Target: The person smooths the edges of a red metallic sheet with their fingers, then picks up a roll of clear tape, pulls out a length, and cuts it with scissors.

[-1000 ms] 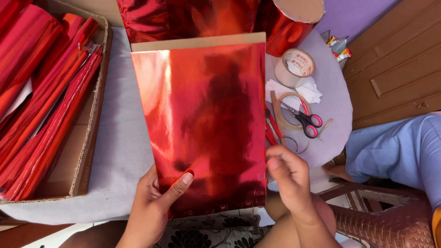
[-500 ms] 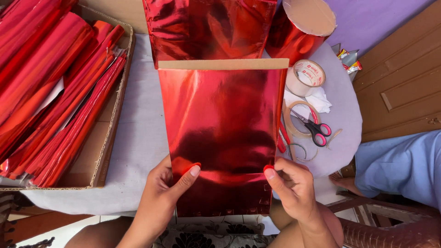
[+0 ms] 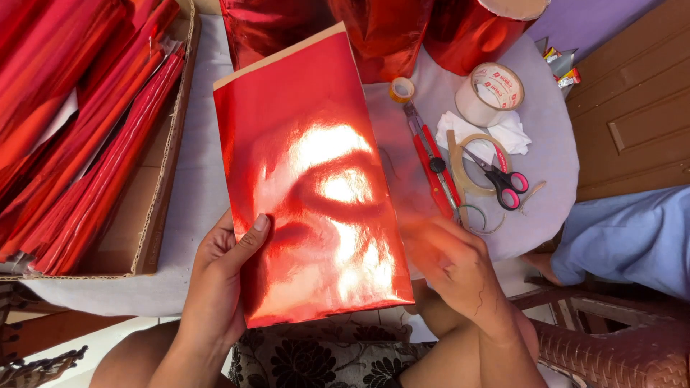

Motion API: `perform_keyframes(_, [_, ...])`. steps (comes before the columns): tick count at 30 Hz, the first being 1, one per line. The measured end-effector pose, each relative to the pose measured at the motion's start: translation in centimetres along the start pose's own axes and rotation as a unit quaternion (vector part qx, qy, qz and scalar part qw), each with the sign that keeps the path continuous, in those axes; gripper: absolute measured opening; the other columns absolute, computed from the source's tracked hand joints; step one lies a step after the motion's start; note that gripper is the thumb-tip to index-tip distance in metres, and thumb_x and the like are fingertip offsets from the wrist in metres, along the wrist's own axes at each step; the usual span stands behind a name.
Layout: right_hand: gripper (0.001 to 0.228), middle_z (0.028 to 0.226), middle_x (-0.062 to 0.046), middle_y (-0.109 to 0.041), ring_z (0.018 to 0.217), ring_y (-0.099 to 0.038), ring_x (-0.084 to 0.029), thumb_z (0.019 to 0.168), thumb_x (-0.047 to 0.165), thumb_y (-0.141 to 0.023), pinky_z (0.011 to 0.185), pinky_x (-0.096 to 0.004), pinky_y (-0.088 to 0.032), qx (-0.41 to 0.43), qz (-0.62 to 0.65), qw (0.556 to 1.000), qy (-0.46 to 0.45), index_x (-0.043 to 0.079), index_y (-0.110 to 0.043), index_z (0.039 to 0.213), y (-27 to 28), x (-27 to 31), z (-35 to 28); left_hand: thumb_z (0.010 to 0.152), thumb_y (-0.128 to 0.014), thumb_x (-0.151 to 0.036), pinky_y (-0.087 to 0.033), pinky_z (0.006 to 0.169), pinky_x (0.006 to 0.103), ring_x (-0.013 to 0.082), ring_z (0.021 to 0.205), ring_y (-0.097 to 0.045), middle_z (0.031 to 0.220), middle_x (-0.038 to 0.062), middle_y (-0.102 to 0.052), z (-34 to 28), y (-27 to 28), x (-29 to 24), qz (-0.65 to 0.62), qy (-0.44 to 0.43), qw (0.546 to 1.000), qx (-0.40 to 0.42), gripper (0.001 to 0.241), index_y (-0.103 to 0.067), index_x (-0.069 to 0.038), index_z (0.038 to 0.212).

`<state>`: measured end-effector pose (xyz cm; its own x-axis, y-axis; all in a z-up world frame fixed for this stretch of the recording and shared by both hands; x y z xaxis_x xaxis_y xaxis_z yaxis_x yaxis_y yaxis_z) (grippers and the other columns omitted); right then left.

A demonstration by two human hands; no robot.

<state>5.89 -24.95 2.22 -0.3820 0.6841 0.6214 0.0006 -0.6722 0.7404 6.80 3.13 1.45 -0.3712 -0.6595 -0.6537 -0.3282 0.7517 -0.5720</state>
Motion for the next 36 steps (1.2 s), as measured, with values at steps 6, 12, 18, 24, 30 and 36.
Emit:
perform_keyframes(6, [0.029, 0.117, -0.009, -0.071, 0.111, -0.069, -0.026, 0.089, 0.005, -0.065, 0.093, -0.034, -0.055, 0.017, -0.028, 0.998, 0.052, 0.005, -0.071, 0.117, -1.4, 0.9, -0.2, 0.092, -0.063, -0.011, -0.058, 0.08, 0.0384, 0.0254, 0.089, -0.071, 0.105, 0.014, -0.074, 0.3, 0.4, 0.3, -0.02, 0.006, 1.0, 0.02, 0.038, -0.067, -0.004, 0.129])
perform_keyframes(12, [0.01, 0.095, -0.004, -0.059, 0.086, -0.062, -0.014, 0.098, 0.003, -0.051, 0.071, -0.028, -0.049, 0.067, 0.032, 0.992, 0.101, 0.006, -0.06, 0.094, -1.8, 5.1, 1.1, 0.092, -0.061, -0.008, -0.058, 0.081, 0.0416, 0.0285, 0.093, -0.07, 0.113, 0.018, -0.073, 0.0, -0.1, 0.1, -0.023, 0.007, 1.0, 0.015, 0.039, -0.065, -0.003, 0.13])
perform_keyframes(18, [0.009, 0.094, -0.002, -0.058, 0.085, -0.058, -0.012, 0.099, 0.003, -0.053, 0.071, -0.027, -0.048, 0.073, 0.107, 0.99, 0.05, 0.007, -0.06, 0.095, -3.5, 1.3, -1.2, 0.091, -0.063, -0.01, -0.059, 0.075, 0.0414, 0.0274, 0.088, -0.072, 0.11, 0.016, -0.075, 0.0, -0.1, 0.3, -0.005, 0.006, 0.999, 0.035, 0.038, -0.065, -0.003, 0.128])
perform_keyframes(24, [0.009, 0.093, 0.0, -0.057, 0.083, -0.054, -0.009, 0.099, 0.003, -0.055, 0.072, -0.025, -0.046, 0.076, 0.195, 0.978, -0.012, 0.009, -0.06, 0.096, -5.4, -2.2, -3.1, 0.089, -0.065, -0.007, -0.059, 0.083, 0.0444, 0.0298, 0.096, -0.072, 0.114, 0.02, -0.076, -0.3, -0.2, 0.3, 0.008, -0.007, 0.999, 0.03, 0.031, -0.066, 0.001, 0.118])
perform_keyframes(30, [0.009, 0.091, 0.002, -0.055, 0.082, -0.049, -0.007, 0.1, 0.003, -0.057, 0.073, -0.024, -0.045, 0.076, 0.282, 0.953, -0.075, 0.01, -0.06, 0.096, -7.1, -6.1, -5.2, 0.089, -0.067, -0.009, -0.06, 0.072, 0.0421, 0.0286, 0.083, -0.073, 0.102, 0.018, -0.077, 0.1, 0.6, 0.8, 0.022, -0.002, 0.999, 0.025, 0.026, -0.067, -0.001, 0.114])
perform_keyframes(36, [0.01, 0.09, 0.005, -0.054, 0.08, -0.045, -0.004, 0.1, 0.003, -0.06, 0.074, -0.022, -0.043, 0.075, 0.365, 0.918, -0.135, 0.012, -0.06, 0.097, -8.1, -10.4, -6.7, 0.091, -0.065, -0.007, -0.06, 0.076, 0.043, 0.0284, 0.089, -0.073, 0.106, 0.017, -0.075, 0.1, 0.3, 0.8, 0.017, -0.015, 0.999, 0.033, 0.031, -0.066, 0.0, 0.121])
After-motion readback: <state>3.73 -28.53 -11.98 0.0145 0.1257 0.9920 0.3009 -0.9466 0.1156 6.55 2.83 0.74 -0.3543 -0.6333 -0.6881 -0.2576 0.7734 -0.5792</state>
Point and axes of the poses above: each hand's wrist, its own z-axis towards the middle knuckle, its own y-axis out of the back of the hand, x = y × z, the point moved 5 cm from there along z, towards the middle knuckle
